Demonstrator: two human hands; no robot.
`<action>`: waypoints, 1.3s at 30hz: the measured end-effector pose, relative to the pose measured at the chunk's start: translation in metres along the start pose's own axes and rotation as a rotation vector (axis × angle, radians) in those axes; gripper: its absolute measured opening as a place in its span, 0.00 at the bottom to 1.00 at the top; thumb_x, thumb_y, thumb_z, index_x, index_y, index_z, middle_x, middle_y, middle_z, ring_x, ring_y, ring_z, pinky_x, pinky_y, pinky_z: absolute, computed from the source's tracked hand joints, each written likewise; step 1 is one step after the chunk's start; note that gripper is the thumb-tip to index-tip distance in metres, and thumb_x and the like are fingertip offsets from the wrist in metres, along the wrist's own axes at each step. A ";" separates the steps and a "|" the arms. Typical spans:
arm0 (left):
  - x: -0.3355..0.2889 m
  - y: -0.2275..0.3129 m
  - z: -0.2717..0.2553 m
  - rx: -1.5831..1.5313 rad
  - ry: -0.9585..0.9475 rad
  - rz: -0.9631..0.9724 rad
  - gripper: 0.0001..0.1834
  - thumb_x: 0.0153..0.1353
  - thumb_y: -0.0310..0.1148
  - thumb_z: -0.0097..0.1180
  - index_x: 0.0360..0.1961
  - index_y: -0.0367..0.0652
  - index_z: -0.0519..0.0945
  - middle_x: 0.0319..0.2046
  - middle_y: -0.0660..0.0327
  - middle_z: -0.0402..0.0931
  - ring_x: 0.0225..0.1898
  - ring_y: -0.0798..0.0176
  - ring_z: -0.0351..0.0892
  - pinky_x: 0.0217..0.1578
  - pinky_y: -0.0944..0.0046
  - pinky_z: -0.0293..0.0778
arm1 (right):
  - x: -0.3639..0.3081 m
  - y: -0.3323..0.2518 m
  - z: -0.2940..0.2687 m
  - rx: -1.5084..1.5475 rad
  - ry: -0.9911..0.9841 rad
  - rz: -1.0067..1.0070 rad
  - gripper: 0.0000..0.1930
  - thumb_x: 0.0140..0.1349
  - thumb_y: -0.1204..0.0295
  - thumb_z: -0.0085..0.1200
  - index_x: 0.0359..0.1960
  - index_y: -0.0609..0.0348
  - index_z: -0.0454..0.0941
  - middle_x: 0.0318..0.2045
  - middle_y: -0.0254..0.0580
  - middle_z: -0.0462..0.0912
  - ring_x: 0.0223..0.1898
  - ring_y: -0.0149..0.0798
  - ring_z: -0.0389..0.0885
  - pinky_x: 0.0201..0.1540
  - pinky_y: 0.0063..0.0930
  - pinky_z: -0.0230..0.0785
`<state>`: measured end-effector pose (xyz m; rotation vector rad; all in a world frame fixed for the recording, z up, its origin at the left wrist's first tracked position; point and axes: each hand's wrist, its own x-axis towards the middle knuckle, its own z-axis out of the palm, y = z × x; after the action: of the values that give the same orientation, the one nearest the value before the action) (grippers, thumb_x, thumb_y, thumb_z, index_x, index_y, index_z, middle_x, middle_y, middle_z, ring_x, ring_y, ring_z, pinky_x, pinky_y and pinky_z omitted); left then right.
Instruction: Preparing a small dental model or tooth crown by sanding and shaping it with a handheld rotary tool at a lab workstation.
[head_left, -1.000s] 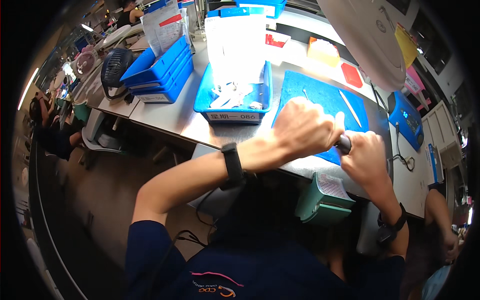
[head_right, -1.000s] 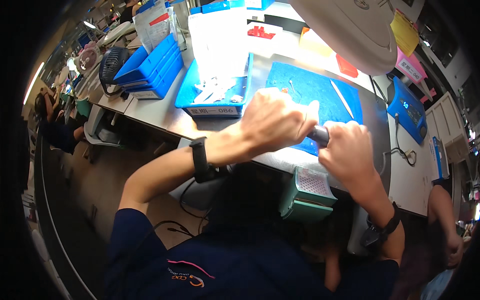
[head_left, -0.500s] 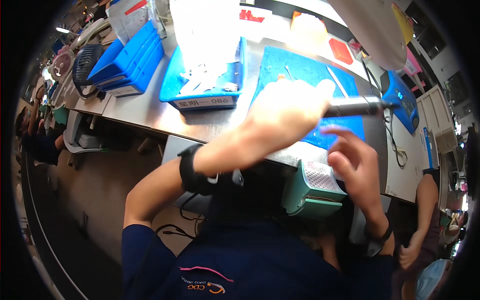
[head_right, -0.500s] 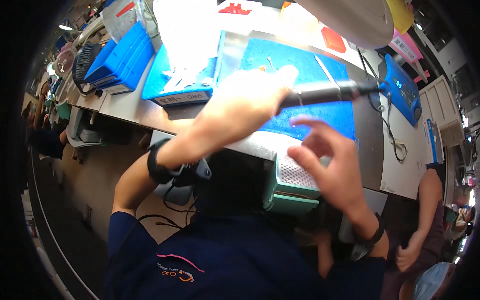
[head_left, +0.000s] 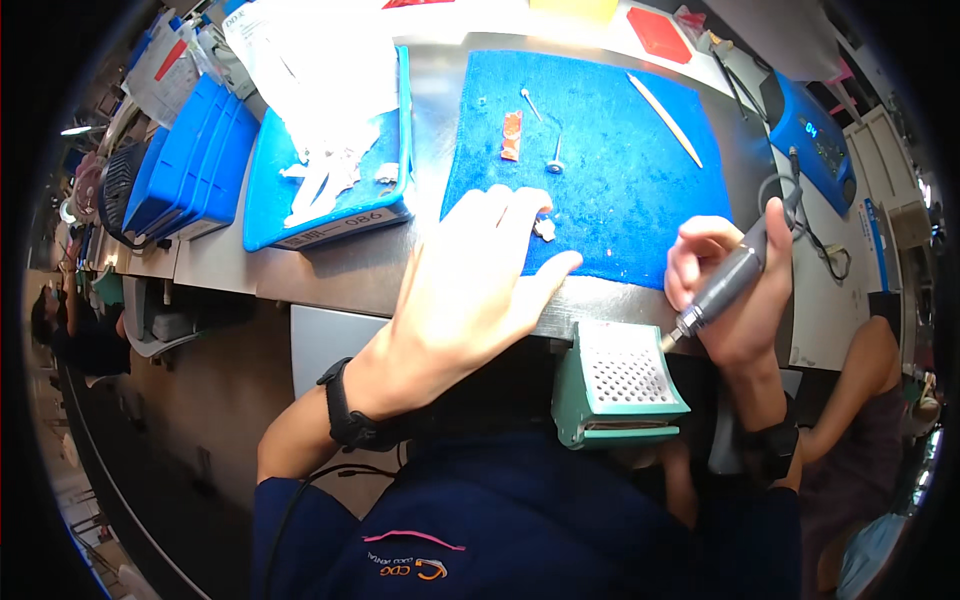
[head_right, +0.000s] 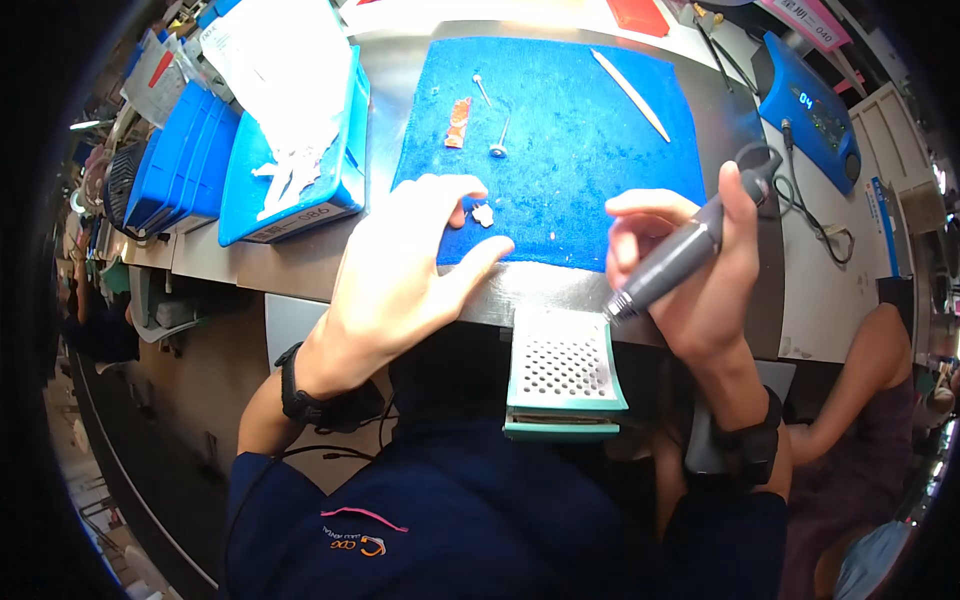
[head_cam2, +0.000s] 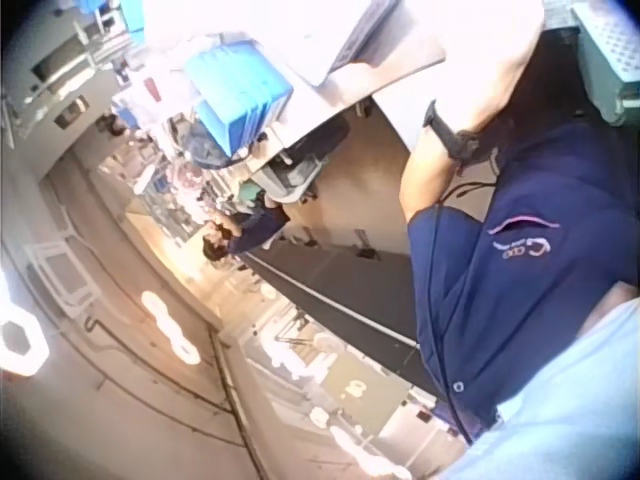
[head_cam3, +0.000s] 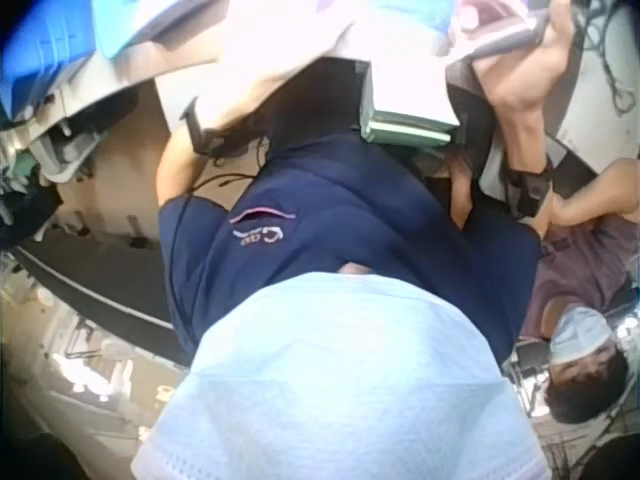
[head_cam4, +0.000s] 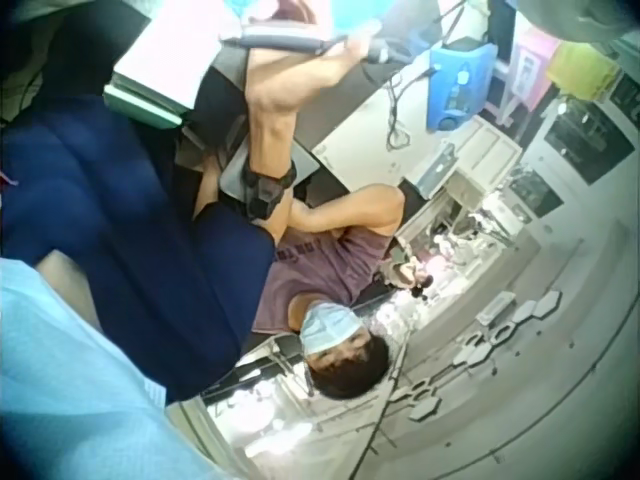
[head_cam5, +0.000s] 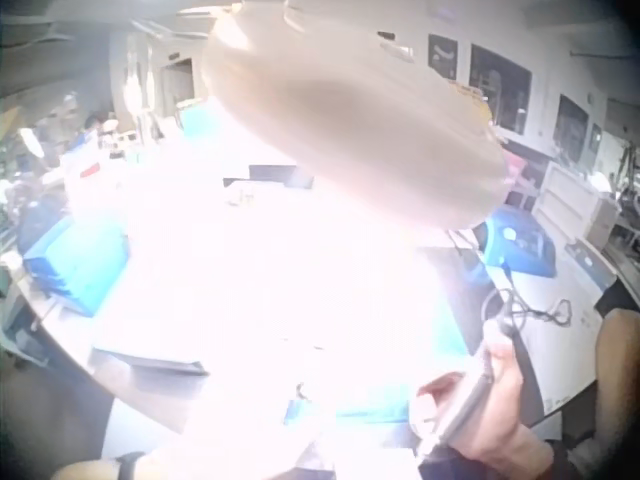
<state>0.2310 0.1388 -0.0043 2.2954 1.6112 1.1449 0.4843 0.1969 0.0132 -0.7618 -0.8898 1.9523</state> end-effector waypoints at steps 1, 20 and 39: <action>0.000 0.001 0.002 0.043 -0.006 -0.014 0.22 0.57 0.35 0.73 0.50 0.39 0.80 0.35 0.54 0.80 0.35 0.54 0.81 0.40 0.58 0.79 | 0.001 0.000 -0.007 0.007 -0.059 -0.018 0.47 0.72 0.32 0.26 0.33 0.69 0.85 0.16 0.44 0.75 0.20 0.39 0.72 0.28 0.29 0.64; -0.036 0.047 -0.015 -0.918 -0.273 -0.468 0.15 0.64 0.20 0.66 0.51 0.35 0.81 0.46 0.56 0.83 0.42 0.68 0.85 0.38 0.70 0.80 | 0.002 0.034 -0.021 0.348 -0.345 -0.071 0.20 0.72 0.57 0.51 0.54 0.60 0.74 0.30 0.37 0.73 0.29 0.32 0.70 0.34 0.29 0.66; -0.012 -0.009 0.016 0.265 0.407 0.399 0.10 0.55 0.34 0.65 0.39 0.51 0.85 0.37 0.65 0.82 0.28 0.69 0.82 0.24 0.69 0.74 | 0.009 0.038 -0.021 0.273 -0.292 0.059 0.18 0.76 0.55 0.44 0.51 0.58 0.70 0.30 0.39 0.69 0.30 0.36 0.67 0.36 0.32 0.64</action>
<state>0.2330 0.1379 -0.0262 2.7885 1.5395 1.6699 0.4795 0.1955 -0.0306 -0.3531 -0.7519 2.2168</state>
